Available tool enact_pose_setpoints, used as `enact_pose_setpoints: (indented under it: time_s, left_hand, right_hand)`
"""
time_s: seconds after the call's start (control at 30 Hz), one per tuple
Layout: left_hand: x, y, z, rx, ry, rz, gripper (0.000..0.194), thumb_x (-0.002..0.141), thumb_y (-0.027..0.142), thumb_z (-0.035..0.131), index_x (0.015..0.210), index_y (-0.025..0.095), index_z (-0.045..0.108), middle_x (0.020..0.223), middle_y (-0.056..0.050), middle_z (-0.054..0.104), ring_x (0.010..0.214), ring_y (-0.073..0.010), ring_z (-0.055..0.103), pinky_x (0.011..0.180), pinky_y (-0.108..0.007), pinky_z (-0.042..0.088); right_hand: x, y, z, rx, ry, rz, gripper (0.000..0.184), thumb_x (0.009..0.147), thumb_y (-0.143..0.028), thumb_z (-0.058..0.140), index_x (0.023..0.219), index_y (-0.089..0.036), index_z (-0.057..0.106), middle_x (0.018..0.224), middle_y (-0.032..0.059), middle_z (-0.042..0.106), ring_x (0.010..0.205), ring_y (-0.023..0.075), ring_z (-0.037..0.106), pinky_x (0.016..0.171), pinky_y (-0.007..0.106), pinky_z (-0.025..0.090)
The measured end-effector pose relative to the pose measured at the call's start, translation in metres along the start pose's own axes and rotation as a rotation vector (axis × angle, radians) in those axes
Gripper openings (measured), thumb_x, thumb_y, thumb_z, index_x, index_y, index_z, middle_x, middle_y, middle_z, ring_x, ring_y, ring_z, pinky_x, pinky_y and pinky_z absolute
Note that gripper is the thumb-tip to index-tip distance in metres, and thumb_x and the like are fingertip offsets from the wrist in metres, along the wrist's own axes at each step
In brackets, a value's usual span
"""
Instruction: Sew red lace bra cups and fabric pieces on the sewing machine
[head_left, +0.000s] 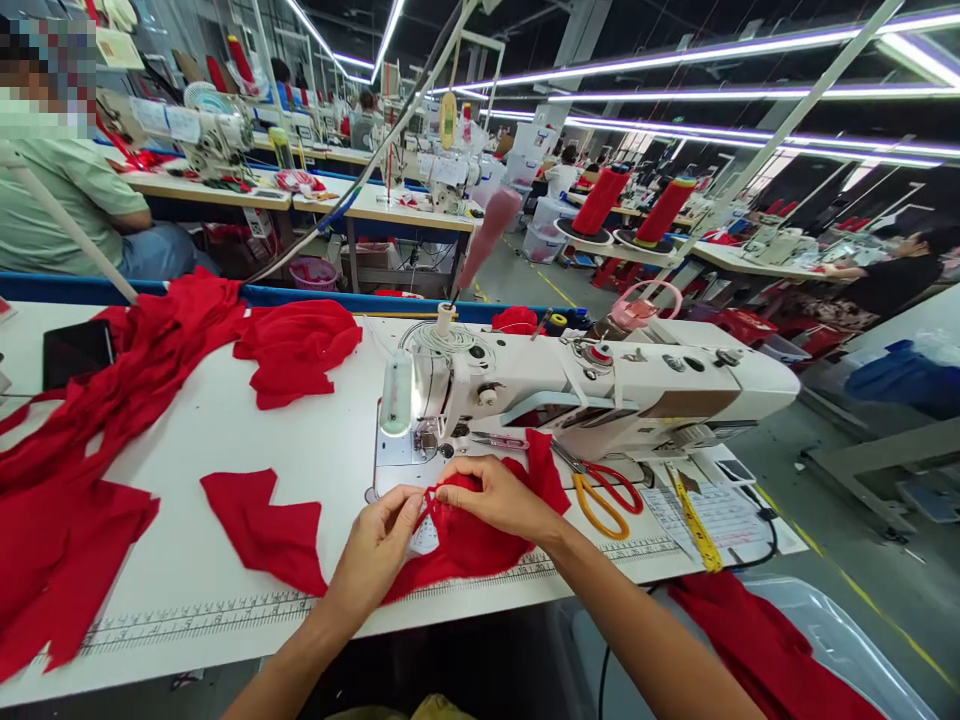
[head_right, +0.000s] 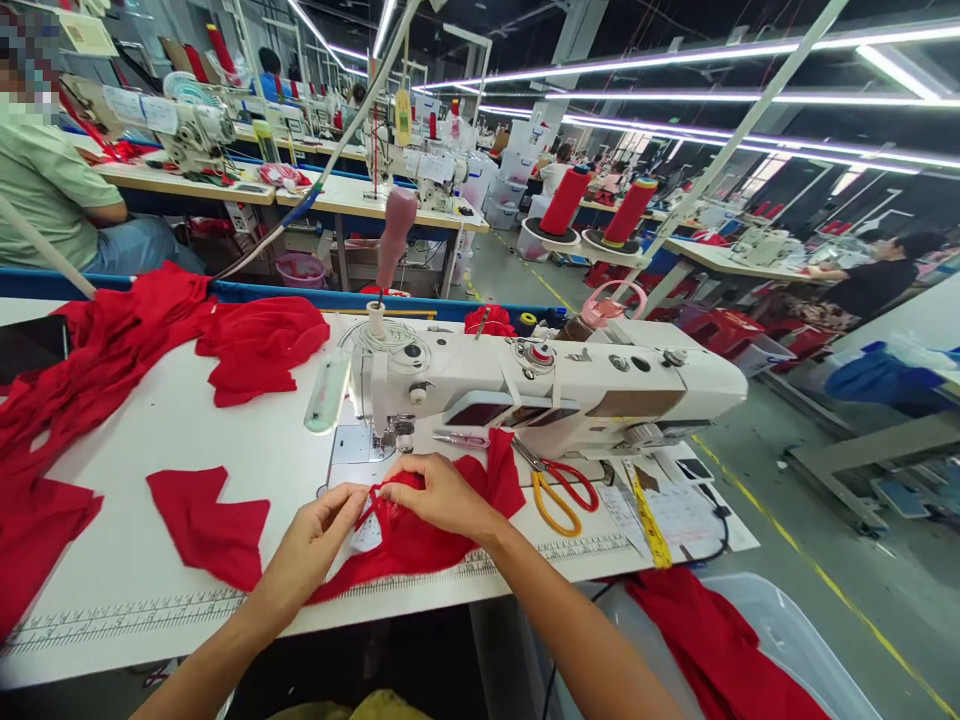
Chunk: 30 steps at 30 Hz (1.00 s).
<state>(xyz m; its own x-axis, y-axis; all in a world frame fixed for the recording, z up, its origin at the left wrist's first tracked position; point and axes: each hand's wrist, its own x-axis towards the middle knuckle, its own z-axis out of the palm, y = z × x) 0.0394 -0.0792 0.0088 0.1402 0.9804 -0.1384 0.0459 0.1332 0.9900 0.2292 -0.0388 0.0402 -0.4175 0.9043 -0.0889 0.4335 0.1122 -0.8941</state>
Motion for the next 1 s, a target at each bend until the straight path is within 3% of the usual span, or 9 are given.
enact_pose_setpoints:
  time_s: [0.1, 0.2, 0.3, 0.43, 0.57, 0.67, 0.83, 0.93, 1.0]
  left_hand:
    - [-0.010, 0.000, -0.035, 0.307, 0.193, 0.152, 0.033, 0.089, 0.052, 0.056, 0.101, 0.024, 0.069, 0.106, -0.004, 0.069, 0.104, -0.0244, 0.061, 0.084, -0.032, 0.047]
    - [-0.023, -0.005, -0.078, 0.612, 0.340, 0.255, 0.032, 0.094, 0.050, 0.050, 0.105, 0.025, 0.067, 0.109, -0.004, 0.069, 0.103, -0.0238, 0.063, 0.088, -0.034, 0.049]
    - [-0.028, -0.015, -0.112, 0.862, 0.362, 0.307, 0.038, 0.097, 0.050, 0.045, 0.112, 0.022, 0.067, 0.112, -0.008, 0.069, 0.106, -0.0265, 0.063, 0.092, -0.039, 0.049]
    - [-0.023, -0.028, -0.135, 1.128, 0.268, 0.367, 0.048, 0.098, 0.050, 0.041, 0.126, 0.016, 0.061, 0.123, -0.014, 0.066, 0.114, -0.0331, 0.059, 0.092, -0.047, 0.048]
    - [-0.008, -0.030, -0.141, 1.172, 0.160, 0.396, 0.033, 0.098, 0.040, 0.040, 0.102, 0.018, 0.065, 0.098, -0.010, 0.069, 0.088, -0.0289, 0.062, 0.077, -0.043, 0.048]
    - [0.019, -0.016, -0.146, 1.134, 0.161, 0.422, 0.023, 0.093, 0.032, 0.044, 0.081, 0.021, 0.061, 0.083, -0.007, 0.066, 0.078, -0.0267, 0.061, 0.078, -0.043, 0.046]
    - [0.065, 0.032, -0.144, 1.008, 0.476, 0.422, 0.013, 0.090, 0.028, 0.048, 0.090, 0.020, 0.058, 0.093, -0.011, 0.066, 0.096, -0.0311, 0.061, 0.094, -0.051, 0.040]
    - [0.042, 0.041, -0.115, 0.848, 0.631, 0.381, 0.018, 0.095, 0.039, 0.047, 0.093, 0.022, 0.053, 0.090, -0.007, 0.065, 0.086, -0.0254, 0.063, 0.080, -0.040, 0.049]
    - [0.006, 0.027, -0.087, 0.706, 0.589, 0.301, 0.029, 0.097, 0.051, 0.045, 0.089, 0.023, 0.050, 0.074, 0.000, 0.060, 0.063, -0.0177, 0.059, 0.059, -0.029, 0.049]
  right_hand:
    - [0.003, 0.008, 0.002, -0.056, 0.033, 0.021, 0.014, 0.086, -0.030, 0.061, 0.080, -0.021, 0.070, 0.080, 0.0003, 0.071, 0.079, 0.0181, 0.063, 0.073, 0.028, 0.044]
    - [0.009, 0.017, 0.006, -0.111, 0.061, 0.037, 0.014, 0.085, -0.030, 0.061, 0.080, -0.022, 0.070, 0.080, 0.0012, 0.071, 0.080, 0.0198, 0.063, 0.073, 0.030, 0.042]
    - [0.014, 0.021, 0.011, -0.140, 0.066, 0.039, 0.014, 0.085, -0.030, 0.060, 0.078, -0.022, 0.069, 0.077, 0.0011, 0.070, 0.078, 0.0202, 0.062, 0.073, 0.031, 0.041]
    - [0.016, 0.018, 0.014, -0.158, 0.067, 0.045, 0.016, 0.086, -0.032, 0.058, 0.078, -0.022, 0.068, 0.078, 0.0008, 0.070, 0.079, 0.0203, 0.062, 0.074, 0.031, 0.041]
    - [0.011, 0.011, 0.010, -0.176, 0.099, 0.073, 0.016, 0.085, -0.034, 0.058, 0.076, -0.022, 0.065, 0.076, 0.0005, 0.069, 0.077, 0.0201, 0.061, 0.073, 0.031, 0.040]
    - [0.008, 0.008, 0.011, -0.169, 0.146, 0.093, 0.017, 0.085, -0.035, 0.058, 0.076, -0.022, 0.063, 0.076, 0.0004, 0.067, 0.076, 0.0199, 0.060, 0.072, 0.030, 0.040]
    - [0.011, -0.002, 0.035, -0.093, 0.218, 0.095, 0.019, 0.089, -0.036, 0.050, 0.078, -0.022, 0.056, 0.074, -0.0013, 0.061, 0.071, 0.0177, 0.057, 0.067, 0.028, 0.042]
    - [0.013, -0.016, 0.048, -0.073, 0.264, 0.049, 0.018, 0.090, -0.037, 0.050, 0.078, -0.023, 0.052, 0.073, -0.0023, 0.060, 0.073, 0.0171, 0.056, 0.069, 0.028, 0.041]
    - [0.012, -0.025, 0.052, -0.050, 0.302, 0.007, 0.020, 0.092, -0.039, 0.051, 0.079, -0.023, 0.052, 0.070, -0.0035, 0.057, 0.069, 0.0165, 0.053, 0.068, 0.028, 0.039]
